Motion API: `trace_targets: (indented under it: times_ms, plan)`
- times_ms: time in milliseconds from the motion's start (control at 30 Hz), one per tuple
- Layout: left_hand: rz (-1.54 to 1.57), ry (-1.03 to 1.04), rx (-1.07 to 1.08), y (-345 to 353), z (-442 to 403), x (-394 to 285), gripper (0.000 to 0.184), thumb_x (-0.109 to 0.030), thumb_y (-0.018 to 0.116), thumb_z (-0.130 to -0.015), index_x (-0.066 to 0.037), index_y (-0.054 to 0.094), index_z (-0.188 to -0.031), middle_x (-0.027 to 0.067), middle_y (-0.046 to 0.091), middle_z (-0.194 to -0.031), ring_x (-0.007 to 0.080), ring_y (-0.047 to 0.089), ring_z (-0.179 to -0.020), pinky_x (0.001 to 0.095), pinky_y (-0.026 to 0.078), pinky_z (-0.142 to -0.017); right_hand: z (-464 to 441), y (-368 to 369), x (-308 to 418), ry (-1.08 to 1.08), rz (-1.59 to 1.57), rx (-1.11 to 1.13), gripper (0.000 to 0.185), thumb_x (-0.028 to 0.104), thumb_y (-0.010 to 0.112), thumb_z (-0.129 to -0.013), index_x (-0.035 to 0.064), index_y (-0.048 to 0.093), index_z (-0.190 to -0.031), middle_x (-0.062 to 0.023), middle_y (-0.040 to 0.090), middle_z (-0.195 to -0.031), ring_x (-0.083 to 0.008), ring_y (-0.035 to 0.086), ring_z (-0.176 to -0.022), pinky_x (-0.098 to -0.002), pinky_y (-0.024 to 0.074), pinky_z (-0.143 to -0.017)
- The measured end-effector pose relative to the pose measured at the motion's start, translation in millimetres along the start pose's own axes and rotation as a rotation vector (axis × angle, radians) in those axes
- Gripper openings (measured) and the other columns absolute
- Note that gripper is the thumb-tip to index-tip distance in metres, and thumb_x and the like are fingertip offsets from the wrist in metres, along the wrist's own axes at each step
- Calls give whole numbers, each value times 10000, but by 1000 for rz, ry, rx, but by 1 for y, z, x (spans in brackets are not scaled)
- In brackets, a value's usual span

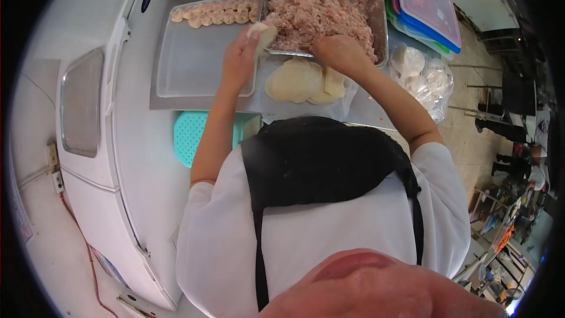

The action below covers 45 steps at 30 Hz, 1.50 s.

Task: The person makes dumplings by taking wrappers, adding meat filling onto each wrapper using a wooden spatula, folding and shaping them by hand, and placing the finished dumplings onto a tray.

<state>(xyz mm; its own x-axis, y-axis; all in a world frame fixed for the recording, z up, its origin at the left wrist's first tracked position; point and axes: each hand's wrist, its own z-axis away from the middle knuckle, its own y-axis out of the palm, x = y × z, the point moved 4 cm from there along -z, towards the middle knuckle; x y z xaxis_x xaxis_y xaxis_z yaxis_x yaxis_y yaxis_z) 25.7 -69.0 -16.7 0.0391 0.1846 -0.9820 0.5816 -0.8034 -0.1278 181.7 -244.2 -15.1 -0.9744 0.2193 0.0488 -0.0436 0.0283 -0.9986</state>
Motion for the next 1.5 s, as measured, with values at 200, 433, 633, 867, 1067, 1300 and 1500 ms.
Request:
trace_targets:
  times_ms: [200, 433, 633, 867, 1067, 1300, 1500]
  plan:
    - [740, -310, -291, -15, -32, 14, 328, -238, 488, -983, -2, 531, -1206, 110, 622, -1128, 262, 615, -1042, 378, 489, -921, 22, 7, -24, 234, -735, 64, 313, 315, 556, -942, 26, 677, -954, -38, 587, -649, -182, 557, -604, -330, 433, -556]
    - [1182, -411, -131, 70, -61, -1, 370, -252, 477, -990, -4, 470, -1264, 128, 568, -1241, 273, 545, -1161, 433, 434, -1026, 24, -41, -28, 487, -1190, -287, 276, 247, 564, -956, 23, 672, -1079, 9, 572, -700, -95, 514, -636, -275, 409, -564]
    - [1367, -398, 117, 109, -79, -24, 840, -608, 348, -931, 39, 194, -1443, 221, 292, -1468, 399, 303, -1348, 540, 215, -1136, 40, -48, -26, 280, -323, -479, 288, 231, 596, -911, 42, 635, -1125, -132, 636, -915, -310, 630, -812, -387, 502, -674]
    - [1343, -549, -131, 124, -76, 17, 844, -638, 331, -915, 3, 216, -1452, 198, 240, -1502, 395, 227, -1388, 584, 161, -1133, 81, -98, -10, 354, 79, -191, 241, 120, 535, -861, 104, 617, -1087, -102, 598, -863, -306, 640, -779, -402, 517, -632]
    - [1266, -661, -121, 135, -51, -40, 849, -672, 345, -895, -7, 299, -1422, 213, 238, -1501, 411, 215, -1385, 604, 137, -1128, 91, -105, -27, 270, 129, -181, 318, 95, 533, -846, 120, 575, -1160, -91, 583, -868, -286, 637, -748, -381, 514, -613]
    - [1300, -489, -204, 138, -58, -32, 685, -573, 478, -896, 30, 467, -1221, 241, 366, -1392, 415, 359, -1283, 603, 300, -1055, 87, -91, -37, 216, -72, -222, 287, 108, 530, -871, 86, 603, -1148, -130, 601, -909, -319, 626, -774, -401, 498, -649]
    - [969, -200, 155, 128, -54, -46, 536, -236, 599, -897, -14, 400, -1342, 219, 417, -1364, 371, 435, -1245, 553, 365, -1041, 103, -99, -89, 220, -534, -340, 312, 226, 505, -963, 5, 594, -1164, -175, 660, -920, -303, 642, -813, -358, 486, -748]
